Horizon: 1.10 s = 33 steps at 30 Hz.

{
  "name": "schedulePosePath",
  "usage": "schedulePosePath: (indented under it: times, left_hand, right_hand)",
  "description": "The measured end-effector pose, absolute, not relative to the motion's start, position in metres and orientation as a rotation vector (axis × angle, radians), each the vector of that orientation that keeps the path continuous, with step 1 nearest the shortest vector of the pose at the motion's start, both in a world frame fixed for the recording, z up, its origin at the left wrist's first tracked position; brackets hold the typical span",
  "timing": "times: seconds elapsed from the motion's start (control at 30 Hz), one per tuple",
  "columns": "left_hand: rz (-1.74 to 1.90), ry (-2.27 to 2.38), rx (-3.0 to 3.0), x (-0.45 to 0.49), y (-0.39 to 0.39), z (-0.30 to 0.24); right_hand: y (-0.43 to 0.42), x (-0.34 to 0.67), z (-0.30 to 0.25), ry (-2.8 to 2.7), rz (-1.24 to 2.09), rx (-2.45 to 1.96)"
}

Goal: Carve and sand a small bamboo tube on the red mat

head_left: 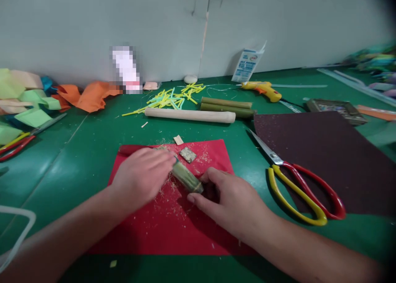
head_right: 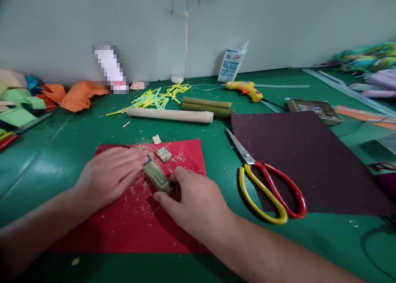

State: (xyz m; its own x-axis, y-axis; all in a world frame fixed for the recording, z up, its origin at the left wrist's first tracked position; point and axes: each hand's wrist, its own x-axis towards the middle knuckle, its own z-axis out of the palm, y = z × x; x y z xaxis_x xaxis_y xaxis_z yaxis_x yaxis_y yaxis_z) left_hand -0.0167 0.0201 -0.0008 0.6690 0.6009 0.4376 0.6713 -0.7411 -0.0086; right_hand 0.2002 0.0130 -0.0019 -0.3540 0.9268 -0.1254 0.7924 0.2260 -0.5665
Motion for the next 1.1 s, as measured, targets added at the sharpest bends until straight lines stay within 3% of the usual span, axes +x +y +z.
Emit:
schedulePosePath:
  times: [1.1]
  left_hand:
    - [-0.591,-0.960,-2.679,-0.020,0.024,-0.002]
  right_hand:
    - [0.013,0.199,0.001,-2.268,0.830,-1.628]
